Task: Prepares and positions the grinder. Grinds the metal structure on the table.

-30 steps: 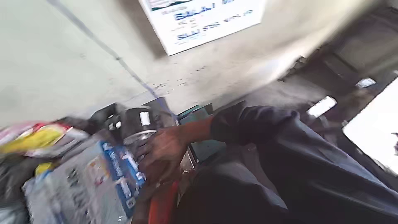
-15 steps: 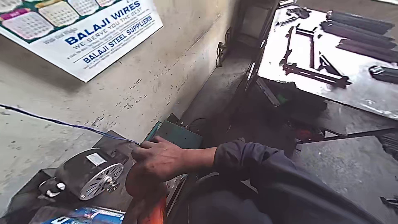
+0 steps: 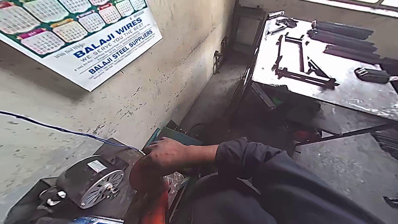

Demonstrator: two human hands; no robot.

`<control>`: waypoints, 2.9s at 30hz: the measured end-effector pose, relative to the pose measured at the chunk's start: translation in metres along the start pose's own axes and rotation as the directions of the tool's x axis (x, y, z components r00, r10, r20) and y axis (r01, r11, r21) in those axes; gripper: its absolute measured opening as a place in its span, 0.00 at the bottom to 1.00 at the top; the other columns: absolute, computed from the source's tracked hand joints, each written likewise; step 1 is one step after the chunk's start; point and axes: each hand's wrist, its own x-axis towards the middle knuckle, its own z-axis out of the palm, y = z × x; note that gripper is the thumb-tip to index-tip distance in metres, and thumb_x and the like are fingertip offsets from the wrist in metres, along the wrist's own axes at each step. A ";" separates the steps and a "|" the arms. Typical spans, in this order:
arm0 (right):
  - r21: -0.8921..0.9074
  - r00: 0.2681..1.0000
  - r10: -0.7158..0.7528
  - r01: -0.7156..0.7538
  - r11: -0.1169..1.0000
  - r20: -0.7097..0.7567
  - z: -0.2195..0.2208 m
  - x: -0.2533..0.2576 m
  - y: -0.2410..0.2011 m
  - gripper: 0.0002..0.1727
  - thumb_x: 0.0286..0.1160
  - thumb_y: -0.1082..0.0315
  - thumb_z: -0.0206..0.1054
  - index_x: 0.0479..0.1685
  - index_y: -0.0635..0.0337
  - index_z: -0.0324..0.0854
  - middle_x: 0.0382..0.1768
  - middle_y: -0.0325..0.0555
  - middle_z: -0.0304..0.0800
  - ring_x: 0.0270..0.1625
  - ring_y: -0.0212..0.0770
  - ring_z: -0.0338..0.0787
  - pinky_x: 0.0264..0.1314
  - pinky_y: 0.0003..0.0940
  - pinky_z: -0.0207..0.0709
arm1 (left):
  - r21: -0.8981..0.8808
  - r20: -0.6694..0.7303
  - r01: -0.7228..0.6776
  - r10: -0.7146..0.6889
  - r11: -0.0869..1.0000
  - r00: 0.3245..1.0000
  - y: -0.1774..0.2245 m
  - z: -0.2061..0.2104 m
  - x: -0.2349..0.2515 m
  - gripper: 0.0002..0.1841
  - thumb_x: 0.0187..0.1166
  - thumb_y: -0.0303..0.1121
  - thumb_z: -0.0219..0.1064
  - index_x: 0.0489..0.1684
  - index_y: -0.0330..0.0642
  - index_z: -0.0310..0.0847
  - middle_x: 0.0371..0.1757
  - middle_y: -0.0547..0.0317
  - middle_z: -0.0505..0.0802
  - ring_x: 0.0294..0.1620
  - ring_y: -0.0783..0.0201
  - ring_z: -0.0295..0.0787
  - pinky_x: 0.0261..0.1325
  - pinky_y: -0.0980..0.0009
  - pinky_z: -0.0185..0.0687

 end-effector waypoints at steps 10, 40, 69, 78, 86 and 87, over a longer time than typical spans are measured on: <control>0.054 0.993 0.077 -0.072 0.996 -0.089 -0.009 -0.012 0.009 0.13 0.81 0.54 0.66 0.44 0.48 0.94 0.41 0.43 0.88 0.46 0.43 0.88 0.50 0.49 0.84 | 0.114 -0.106 0.060 -0.048 0.992 0.993 0.021 -0.005 0.001 0.24 0.68 0.33 0.72 0.65 0.35 0.79 0.48 0.56 0.95 0.48 0.65 0.94 0.57 0.64 0.93; 0.077 0.981 0.049 -0.036 0.996 -0.185 0.009 0.002 -0.038 0.22 0.89 0.53 0.57 0.41 0.56 0.94 0.59 0.39 0.95 0.57 0.36 0.94 0.60 0.44 0.86 | 0.030 -0.014 -0.051 0.051 0.998 0.999 0.027 -0.032 -0.024 0.23 0.70 0.30 0.72 0.65 0.34 0.79 0.46 0.53 0.96 0.46 0.64 0.95 0.55 0.66 0.93; 0.113 0.841 -0.537 0.528 0.842 0.069 -0.006 -0.003 0.065 0.45 0.66 0.28 0.63 0.74 0.54 0.83 0.67 0.56 0.87 0.67 0.57 0.85 0.66 0.51 0.80 | 0.036 0.035 -0.151 0.150 0.988 0.988 -0.022 0.042 0.021 0.26 0.63 0.44 0.84 0.61 0.50 0.87 0.52 0.65 0.97 0.53 0.73 0.94 0.63 0.71 0.89; 0.176 0.897 -0.397 0.366 0.914 0.196 -0.072 -0.053 0.201 0.46 0.62 0.28 0.67 0.77 0.50 0.80 0.73 0.59 0.82 0.69 0.63 0.83 0.64 0.56 0.80 | 0.253 -0.223 0.034 0.024 0.967 0.974 -0.062 0.177 0.123 0.36 0.48 0.47 0.89 0.58 0.42 0.83 0.44 0.66 0.97 0.47 0.74 0.94 0.57 0.74 0.90; 0.325 0.842 -0.263 0.112 0.939 0.471 -0.115 -0.050 0.261 0.47 0.70 0.32 0.69 0.85 0.52 0.70 0.79 0.56 0.76 0.79 0.54 0.78 0.79 0.56 0.72 | 0.569 -0.468 0.638 -0.434 0.519 0.770 -0.031 0.256 0.131 0.37 0.69 0.51 0.80 0.71 0.35 0.78 0.57 0.43 0.92 0.59 0.52 0.90 0.67 0.48 0.84; 0.462 0.866 -0.230 -0.001 0.887 0.444 -0.111 -0.049 0.270 0.49 0.69 0.34 0.72 0.87 0.55 0.68 0.79 0.55 0.76 0.78 0.50 0.79 0.81 0.52 0.72 | 0.511 -0.478 0.640 -0.430 0.574 0.766 -0.031 0.255 0.123 0.32 0.70 0.51 0.79 0.67 0.38 0.82 0.53 0.48 0.94 0.54 0.57 0.92 0.62 0.52 0.88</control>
